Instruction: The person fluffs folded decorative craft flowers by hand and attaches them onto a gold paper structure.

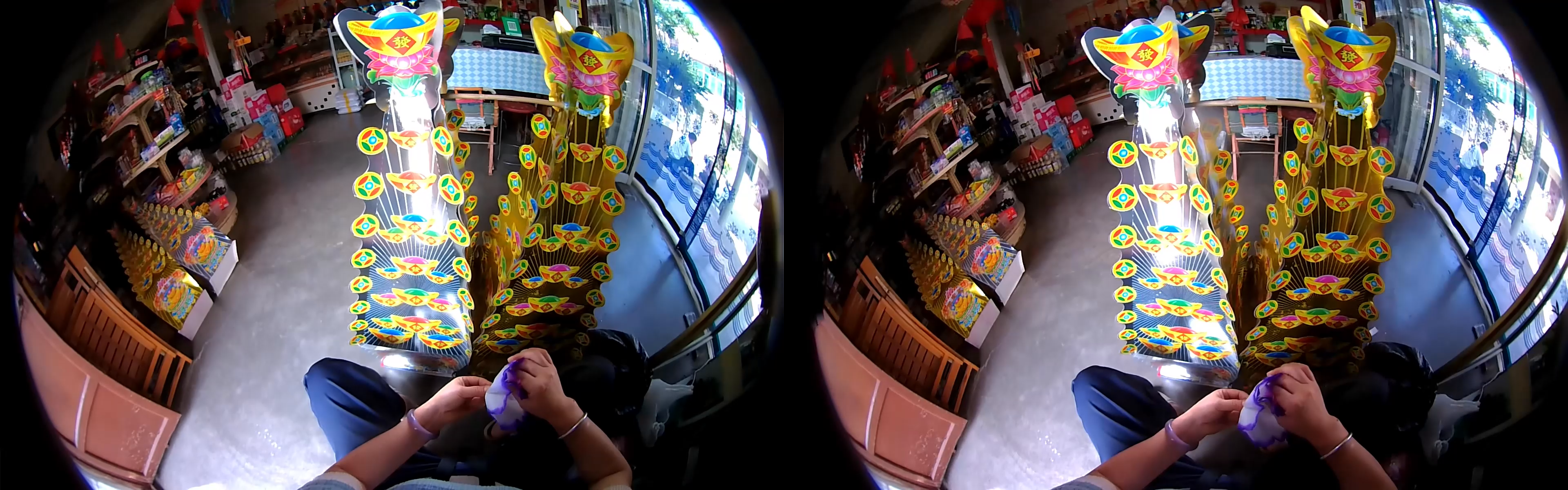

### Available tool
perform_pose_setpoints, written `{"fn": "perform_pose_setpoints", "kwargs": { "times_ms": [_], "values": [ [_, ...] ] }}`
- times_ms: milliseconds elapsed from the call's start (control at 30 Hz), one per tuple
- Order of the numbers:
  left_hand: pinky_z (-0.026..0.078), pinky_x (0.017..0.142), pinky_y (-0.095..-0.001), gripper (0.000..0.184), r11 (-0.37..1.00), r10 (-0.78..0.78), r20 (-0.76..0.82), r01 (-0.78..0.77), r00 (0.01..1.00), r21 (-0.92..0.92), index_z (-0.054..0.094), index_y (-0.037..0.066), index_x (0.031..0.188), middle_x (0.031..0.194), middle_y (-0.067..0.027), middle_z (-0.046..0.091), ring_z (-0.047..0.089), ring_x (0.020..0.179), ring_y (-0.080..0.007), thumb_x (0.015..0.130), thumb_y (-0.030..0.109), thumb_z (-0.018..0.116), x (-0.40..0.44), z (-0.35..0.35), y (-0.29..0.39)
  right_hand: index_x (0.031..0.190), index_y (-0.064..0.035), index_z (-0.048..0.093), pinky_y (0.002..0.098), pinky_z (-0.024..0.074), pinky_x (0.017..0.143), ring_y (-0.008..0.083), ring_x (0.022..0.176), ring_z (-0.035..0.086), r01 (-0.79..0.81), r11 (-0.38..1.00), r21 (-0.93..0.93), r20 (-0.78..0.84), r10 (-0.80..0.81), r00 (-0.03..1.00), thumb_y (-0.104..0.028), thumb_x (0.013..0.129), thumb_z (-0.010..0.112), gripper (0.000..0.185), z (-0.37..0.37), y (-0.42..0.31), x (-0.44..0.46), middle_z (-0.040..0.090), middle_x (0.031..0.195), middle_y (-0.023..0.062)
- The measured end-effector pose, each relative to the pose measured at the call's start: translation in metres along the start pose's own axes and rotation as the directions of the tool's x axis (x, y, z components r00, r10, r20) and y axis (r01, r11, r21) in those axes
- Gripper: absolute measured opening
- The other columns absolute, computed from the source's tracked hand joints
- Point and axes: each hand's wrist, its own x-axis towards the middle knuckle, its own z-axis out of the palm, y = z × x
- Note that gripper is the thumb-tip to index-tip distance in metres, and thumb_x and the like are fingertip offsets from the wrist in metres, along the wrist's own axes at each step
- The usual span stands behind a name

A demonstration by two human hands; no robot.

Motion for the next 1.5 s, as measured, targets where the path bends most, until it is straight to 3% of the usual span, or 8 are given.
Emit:
{"fn": "perform_pose_setpoints", "kwargs": {
  "times_ms": [367,567,667,767,867,1167,1333,1500],
  "values": [
    [0.035,0.050,-0.0164,0.017,0.991,0.064,0.083,-0.053,0.995,-0.122,0.057,-0.001,0.100,0.071,0.0034,0.051,0.042,0.055,-0.0033,0.086,0.008,0.058,-0.008,0.000,0.001,0.083,-0.0046,0.063,0.0404,0.0425,0.085,0.0282,0.093,0.056,0.017,1.000,-0.025,0.074,-0.015,0.997,-0.009,0.057,0.067,0.026,-0.007,-0.014,0.016,0.061,0.090,0.0089],
    [0.034,0.052,-0.0165,0.015,0.981,0.156,0.228,-0.125,0.961,-0.146,0.058,-0.002,0.099,0.070,0.0038,0.051,0.041,0.055,-0.0033,0.086,0.006,0.055,-0.013,-0.008,0.005,0.071,-0.0014,0.058,0.0419,0.0444,0.078,0.0317,0.088,0.056,0.080,0.997,-0.014,0.105,-0.078,0.991,-0.008,0.051,0.065,0.023,-0.001,-0.023,0.036,0.059,0.084,0.0125],
    [0.034,0.051,-0.0172,0.018,0.964,0.170,0.185,-0.125,0.968,-0.234,0.057,-0.004,0.102,0.070,0.0020,0.051,0.041,0.054,-0.0047,0.085,0.002,0.055,-0.015,-0.012,0.003,0.072,-0.0021,0.059,0.0414,0.0441,0.079,0.0304,0.089,0.057,0.115,0.993,-0.016,0.140,-0.112,0.984,-0.010,0.052,0.066,0.023,0.004,-0.026,0.044,0.060,0.085,0.0120],
    [0.034,0.049,-0.0179,0.019,0.938,0.227,0.197,-0.159,0.954,-0.309,0.057,-0.005,0.102,0.070,0.0005,0.052,0.041,0.053,-0.0054,0.084,0.002,0.058,-0.016,-0.016,0.006,0.068,0.0006,0.056,0.0384,0.0461,0.075,0.0325,0.086,0.056,0.146,0.989,-0.022,0.175,-0.140,0.975,-0.002,0.049,0.057,0.020,0.003,-0.045,0.064,0.059,0.080,0.0136],
    [0.034,0.048,-0.0180,0.020,0.927,0.259,0.198,-0.185,0.945,-0.325,0.057,-0.005,0.102,0.070,0.0000,0.052,0.041,0.051,-0.0056,0.084,0.003,0.059,-0.019,-0.018,0.009,0.069,0.0010,0.058,0.0374,0.0457,0.075,0.0323,0.088,0.055,0.081,0.997,0.019,0.211,-0.083,0.974,-0.002,0.048,0.056,0.021,0.004,-0.050,0.072,0.059,0.082,0.0138],
    [0.036,0.047,-0.0178,0.018,0.894,0.298,0.202,-0.198,0.933,-0.403,0.057,-0.006,0.099,0.071,-0.0027,0.055,0.044,0.052,-0.0065,0.083,0.001,0.061,-0.011,-0.017,0.015,0.072,0.0015,0.060,0.0388,0.0436,0.075,0.0330,0.084,0.054,0.152,0.987,-0.060,0.176,-0.140,0.974,-0.004,0.051,0.063,0.022,0.000,-0.043,0.077,0.060,0.086,0.0139],
    [0.037,0.050,-0.0176,0.015,0.915,0.305,0.172,-0.238,0.937,-0.325,0.060,-0.004,0.096,0.071,-0.0017,0.055,0.044,0.053,-0.0062,0.082,0.001,0.062,-0.008,-0.010,0.007,0.074,0.0016,0.059,0.0386,0.0443,0.074,0.0327,0.084,0.054,0.211,0.975,-0.068,0.176,-0.197,0.965,-0.005,0.051,0.065,0.025,-0.008,-0.041,0.071,0.059,0.084,0.0135],
    [0.038,0.053,-0.0167,0.015,0.939,0.318,0.151,-0.289,0.936,-0.189,0.062,-0.002,0.097,0.076,-0.0012,0.060,0.047,0.057,-0.0059,0.082,0.002,0.061,-0.003,-0.013,0.003,0.077,0.0011,0.060,0.0382,0.0449,0.075,0.0322,0.085,0.055,0.039,0.999,-0.006,0.182,-0.037,0.983,-0.005,0.050,0.067,0.029,-0.012,-0.042,0.062,0.060,0.086,0.0128]
  ]
}}
